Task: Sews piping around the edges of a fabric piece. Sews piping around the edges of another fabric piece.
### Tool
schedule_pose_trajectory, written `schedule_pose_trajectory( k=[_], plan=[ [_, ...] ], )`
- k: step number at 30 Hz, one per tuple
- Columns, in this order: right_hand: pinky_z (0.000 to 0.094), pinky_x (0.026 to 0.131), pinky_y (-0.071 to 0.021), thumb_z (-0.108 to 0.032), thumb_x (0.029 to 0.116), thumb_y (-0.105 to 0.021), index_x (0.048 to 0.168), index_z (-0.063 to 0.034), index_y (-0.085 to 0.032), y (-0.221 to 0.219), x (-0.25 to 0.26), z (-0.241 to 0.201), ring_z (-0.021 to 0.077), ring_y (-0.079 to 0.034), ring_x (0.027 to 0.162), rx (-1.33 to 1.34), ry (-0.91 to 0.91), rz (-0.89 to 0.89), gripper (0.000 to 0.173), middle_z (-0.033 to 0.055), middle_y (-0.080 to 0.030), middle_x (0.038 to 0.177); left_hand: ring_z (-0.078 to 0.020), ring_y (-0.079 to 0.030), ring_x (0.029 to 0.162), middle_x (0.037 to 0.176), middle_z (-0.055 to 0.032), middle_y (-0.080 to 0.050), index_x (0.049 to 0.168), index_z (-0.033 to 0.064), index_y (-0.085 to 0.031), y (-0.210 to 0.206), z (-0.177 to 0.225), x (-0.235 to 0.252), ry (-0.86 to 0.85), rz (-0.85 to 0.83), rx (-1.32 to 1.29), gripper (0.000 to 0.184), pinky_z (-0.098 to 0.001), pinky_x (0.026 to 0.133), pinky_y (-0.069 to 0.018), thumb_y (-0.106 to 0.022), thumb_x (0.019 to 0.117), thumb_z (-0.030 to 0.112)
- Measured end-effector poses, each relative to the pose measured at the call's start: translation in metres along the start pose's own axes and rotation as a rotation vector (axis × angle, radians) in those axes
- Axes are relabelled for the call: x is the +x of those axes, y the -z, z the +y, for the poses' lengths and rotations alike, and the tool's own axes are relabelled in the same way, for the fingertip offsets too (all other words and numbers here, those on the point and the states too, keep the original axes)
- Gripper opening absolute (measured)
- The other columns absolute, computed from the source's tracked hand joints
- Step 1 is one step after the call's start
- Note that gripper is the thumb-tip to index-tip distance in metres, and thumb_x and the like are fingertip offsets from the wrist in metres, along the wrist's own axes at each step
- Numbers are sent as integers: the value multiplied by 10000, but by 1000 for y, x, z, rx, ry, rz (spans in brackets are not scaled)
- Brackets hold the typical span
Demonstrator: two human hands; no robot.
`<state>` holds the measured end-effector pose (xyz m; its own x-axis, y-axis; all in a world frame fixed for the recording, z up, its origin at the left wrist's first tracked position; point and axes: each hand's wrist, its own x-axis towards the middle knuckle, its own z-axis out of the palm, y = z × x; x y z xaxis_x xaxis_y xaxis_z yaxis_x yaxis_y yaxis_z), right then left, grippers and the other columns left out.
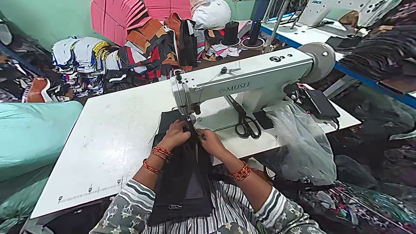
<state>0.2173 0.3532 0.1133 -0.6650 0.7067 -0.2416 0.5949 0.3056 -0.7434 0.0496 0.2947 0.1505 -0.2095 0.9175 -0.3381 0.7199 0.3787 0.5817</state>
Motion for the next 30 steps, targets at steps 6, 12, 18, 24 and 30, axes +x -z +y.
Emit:
schedule_pose_trajectory(
  k=[6,12,18,24,30],
  plan=[
    [439,965,-494,-38,1009,-504,1385,-2,-613,4,1,2,283,-662,1044,9,-9,-40,393,197,-699,1153,-342,-506,1348,1403,-209,-569,1311,39,-660,-3,11,-15,-33,-39,173,400,-472,1136,-385,-502,943,38],
    [415,1017,-489,-27,1015,-486,1518,-46,-486,5,-9,3,298,-648,1127,-55,4,-30,503,206,-663,1257,-413,-269,1527,1614,-240,-338,1338,57,-651,-19,17,-34,-10,-50,307,403,-516,1218,-296,-502,983,176],
    [464,996,-496,4,995,-517,1460,-29,-557,8,-40,13,379,-603,1165,-211,103,153,467,252,-612,1257,-406,-528,1328,1522,-244,-441,1356,134,-631,-1,14,-41,28,-75,248,392,-562,1041,-474,-565,977,57],
    [325,815,-549,-194,1011,-627,1377,9,-567,-3,-67,7,199,-669,897,191,113,60,423,175,-666,1186,-329,-447,1437,1479,-145,-556,1337,115,-652,16,5,-39,-62,-98,164,419,-541,1159,-353,-500,973,-26],
    [501,903,-528,-305,952,-726,1584,-91,-320,-20,-46,11,289,-657,1019,291,29,-10,781,164,-641,1242,-241,-437,1455,1547,-127,-493,1435,121,-580,25,2,-44,-75,-98,93,569,-429,1191,-346,-431,936,-107]
  ],
)
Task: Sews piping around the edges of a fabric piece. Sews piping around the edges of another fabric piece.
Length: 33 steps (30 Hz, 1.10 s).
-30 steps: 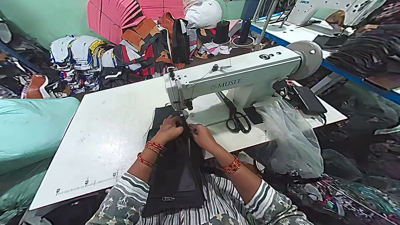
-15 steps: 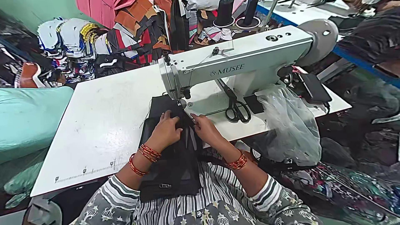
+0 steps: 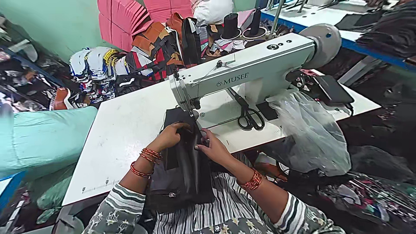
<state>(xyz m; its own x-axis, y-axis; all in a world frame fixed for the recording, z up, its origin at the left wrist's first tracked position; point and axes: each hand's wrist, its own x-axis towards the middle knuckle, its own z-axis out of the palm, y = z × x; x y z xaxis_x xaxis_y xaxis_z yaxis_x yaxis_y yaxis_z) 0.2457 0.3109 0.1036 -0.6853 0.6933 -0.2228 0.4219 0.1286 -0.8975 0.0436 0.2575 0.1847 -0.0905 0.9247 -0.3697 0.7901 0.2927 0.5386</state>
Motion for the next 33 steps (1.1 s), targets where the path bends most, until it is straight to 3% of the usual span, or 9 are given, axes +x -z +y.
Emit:
schedule_pose_trajectory(
  k=[5,10,14,17,21,23,26,29,33],
  plan=[
    [413,774,-519,-196,926,-752,1424,-26,-464,1,3,-1,197,-596,782,145,-71,-15,600,100,-630,929,-221,-377,1502,1599,-133,-431,1494,99,-520,3,-1,-5,-29,14,-30,636,-393,1222,-304,-401,916,-139],
    [526,877,-520,-226,976,-686,1475,-89,-432,4,-1,-10,315,-660,949,-87,-131,-47,576,159,-668,1062,-285,-328,1532,1610,-151,-415,1534,82,-466,9,24,-14,-1,20,76,693,-439,1245,-277,-436,884,-155],
    [549,906,-512,-237,997,-655,1516,-103,-379,4,-4,-17,351,-668,1024,-220,-141,-73,602,167,-679,1083,-414,-386,1477,1616,-265,-337,1565,106,-421,-3,47,-25,97,39,226,757,-534,1155,-389,-509,860,-155],
    [556,912,-510,-211,998,-638,1534,-100,-354,3,-7,-19,362,-669,1035,-269,-133,-71,617,174,-682,1086,-376,-397,1482,1641,-233,-314,1596,108,-360,-12,50,-30,120,53,235,712,-505,1168,-382,-489,929,-106],
    [561,897,-512,-198,995,-641,1551,-122,-355,0,-9,-23,374,-667,1030,-332,-137,-74,630,180,-680,1084,-280,-474,1442,1533,-140,-523,1530,115,-487,-1,13,-14,-4,122,72,445,-477,1204,-340,-420,1094,173],
    [562,898,-516,-191,991,-644,1551,-143,-364,-2,-8,-24,375,-674,1045,-355,-145,-72,628,179,-690,1108,-290,-451,1457,1547,-162,-497,1529,70,-470,7,-12,4,-27,155,39,436,-456,1220,-319,-385,1107,141],
    [566,892,-512,-180,993,-644,1560,-141,-360,-3,-9,-24,379,-673,1028,-365,-147,-67,635,186,-688,1107,-373,-359,1500,1581,-190,-446,1508,32,-489,7,-49,23,-40,110,138,450,-547,1233,-240,-494,1063,100],
    [562,887,-513,-181,990,-647,1555,-144,-364,-2,-8,-24,378,-673,1017,-383,-157,-68,633,182,-685,1094,-430,-458,1392,1445,-274,-536,1361,-45,-609,-5,-63,26,-160,158,109,375,-512,1196,-311,-580,1026,120],
    [563,897,-512,-178,991,-646,1573,-153,-353,-3,-8,-25,383,-668,1040,-422,-151,-89,651,188,-682,1117,-407,-574,1289,1332,-252,-623,1342,-22,-623,-15,-62,14,-143,286,153,374,-520,1122,-421,-597,1031,184]
  ],
)
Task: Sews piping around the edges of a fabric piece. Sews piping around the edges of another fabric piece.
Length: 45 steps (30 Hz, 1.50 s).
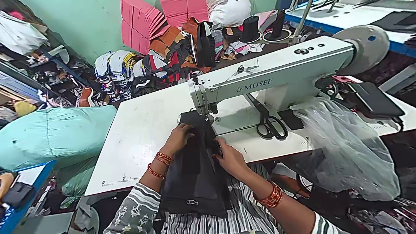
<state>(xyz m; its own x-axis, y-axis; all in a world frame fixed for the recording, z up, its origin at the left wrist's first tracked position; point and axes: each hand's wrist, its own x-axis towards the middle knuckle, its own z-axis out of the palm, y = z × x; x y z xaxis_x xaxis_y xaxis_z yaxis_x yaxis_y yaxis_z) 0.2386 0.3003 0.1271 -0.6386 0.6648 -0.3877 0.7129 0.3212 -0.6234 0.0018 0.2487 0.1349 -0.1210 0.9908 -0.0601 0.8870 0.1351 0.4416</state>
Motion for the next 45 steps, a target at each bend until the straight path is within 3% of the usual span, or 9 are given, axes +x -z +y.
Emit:
schedule_pose_trajectory(
  k=[10,15,24,28,31,34,39,43,45],
  plan=[
    [594,900,-511,-88,949,-652,1536,-121,-383,2,2,-1,399,-666,1069,2,-11,-17,646,202,-680,1146,-458,-607,1176,1192,-265,-652,1185,-48,-668,-1,14,-8,-91,116,117,292,-606,991,-461,-642,989,167],
    [591,891,-510,-136,964,-661,1541,-115,-377,4,2,-2,406,-664,1053,-3,-13,-25,643,208,-676,1127,-422,-694,899,956,-238,-668,1048,-68,-675,4,6,-33,-277,371,207,218,-539,799,-581,-642,946,121],
    [530,947,-505,-181,993,-645,1561,-118,-353,-7,-13,10,391,-638,1093,139,93,20,642,229,-637,1210,-485,-636,1087,1168,-290,-635,1224,-53,-639,26,20,-44,152,191,120,268,-664,925,-483,-621,1012,111],
    [528,898,-528,-125,1000,-596,1548,-86,-360,-15,-36,18,367,-678,989,177,133,18,598,205,-677,1109,-448,-616,1176,1250,-270,-632,1283,-27,-651,26,88,-39,-130,346,143,309,-599,987,-504,-615,991,68],
    [477,950,-524,-63,984,-558,1468,11,-447,-20,-49,18,316,-677,1071,212,147,18,502,210,-677,1183,-374,-642,1181,1219,-225,-667,1181,-43,-690,7,152,-33,-268,-117,127,243,-512,1004,-521,-542,994,3],
    [461,995,-498,-76,994,-549,1422,58,-487,-26,-56,17,303,-662,1123,227,132,28,453,217,-673,1203,-448,-564,1259,1283,-294,-595,1193,-121,-617,-8,179,-18,-16,-551,388,243,-559,993,-493,-489,1008,-28],
    [370,824,-531,-134,1007,-620,1316,-7,-533,-46,-64,36,217,-649,912,461,178,-9,345,170,-650,1104,-419,-590,1204,1176,-258,-662,1089,-95,-659,6,148,-24,65,-621,646,264,-551,1016,-424,-604,1014,153],
    [306,710,-513,-96,992,-635,1280,-3,-527,-57,-67,43,143,-594,768,581,174,-102,322,125,-620,1017,-450,-508,1299,1335,-256,-580,1318,-53,-589,17,131,-31,167,-570,609,459,-601,1013,-424,-745,921,116],
    [284,684,-490,-89,989,-629,1274,-3,-519,-60,-67,43,116,-559,725,590,188,-142,317,87,-592,920,-463,-476,1311,1398,-243,-518,1356,-36,-550,7,132,-35,177,-530,625,434,-603,974,-446,-647,935,2]
  ],
)
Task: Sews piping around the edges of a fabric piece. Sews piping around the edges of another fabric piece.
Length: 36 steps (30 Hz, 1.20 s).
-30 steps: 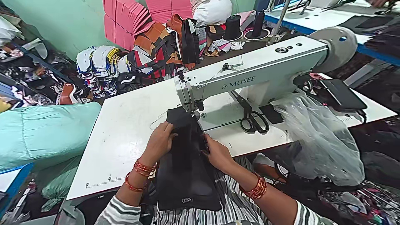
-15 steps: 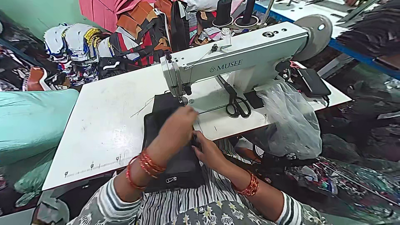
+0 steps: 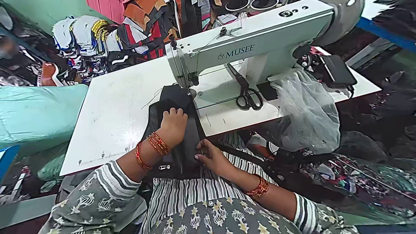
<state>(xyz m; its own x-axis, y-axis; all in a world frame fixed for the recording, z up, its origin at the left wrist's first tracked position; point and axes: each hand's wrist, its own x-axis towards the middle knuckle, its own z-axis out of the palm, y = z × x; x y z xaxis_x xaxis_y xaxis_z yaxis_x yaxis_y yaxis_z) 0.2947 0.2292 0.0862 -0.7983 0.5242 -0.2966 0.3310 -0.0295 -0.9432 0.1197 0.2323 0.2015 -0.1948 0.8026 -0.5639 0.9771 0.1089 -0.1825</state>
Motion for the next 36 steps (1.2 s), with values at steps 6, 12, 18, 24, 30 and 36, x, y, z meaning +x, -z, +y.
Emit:
schedule_pose_trajectory(
  k=[6,12,18,24,30,36],
  plan=[
    [259,655,-490,-77,1011,-594,1277,-9,-495,-5,2,-4,81,-546,691,70,87,-167,293,48,-572,881,-525,-147,1536,1690,-283,-87,1640,26,-129,-27,22,7,-82,-120,25,768,-645,1133,-338,-539,992,-23],
    [304,624,-613,-29,1002,-618,1279,-51,-395,-15,4,-10,123,-689,653,329,-65,-209,356,24,-631,804,-423,-295,1513,1626,-251,-331,1581,8,-340,-24,-15,5,-56,-111,29,754,-569,1171,-300,-669,966,294],
    [339,652,-636,13,1002,-610,1285,-73,-320,-22,6,-12,195,-729,670,530,-338,-126,414,78,-651,842,-423,-248,1533,1677,-189,-263,1636,120,-256,-46,-26,10,-132,-74,54,1091,-565,1199,-242,-872,790,427],
    [318,634,-626,-133,1104,-451,1294,-46,-424,-22,12,-5,189,-722,697,567,-419,-173,211,97,-651,948,-381,-319,1514,1664,-161,-313,1631,114,-276,-51,-39,11,-178,-53,80,1031,-550,1196,-251,-860,781,98],
    [287,802,-561,64,967,-581,1412,-41,-448,-29,34,12,98,-644,944,354,-226,-404,476,78,-617,1173,-363,-335,1512,1658,-163,-328,1629,104,-277,-54,-46,11,-198,-29,88,1070,-544,1198,-249,-884,748,87],
    [344,1005,-498,10,822,-795,1463,-58,-450,-35,40,4,207,-520,1290,70,-163,-517,731,199,-362,1534,-375,-332,1514,1663,-167,-316,1630,97,-271,-50,-48,9,-221,-35,67,1083,-556,1205,-238,-889,741,78]
  ],
)
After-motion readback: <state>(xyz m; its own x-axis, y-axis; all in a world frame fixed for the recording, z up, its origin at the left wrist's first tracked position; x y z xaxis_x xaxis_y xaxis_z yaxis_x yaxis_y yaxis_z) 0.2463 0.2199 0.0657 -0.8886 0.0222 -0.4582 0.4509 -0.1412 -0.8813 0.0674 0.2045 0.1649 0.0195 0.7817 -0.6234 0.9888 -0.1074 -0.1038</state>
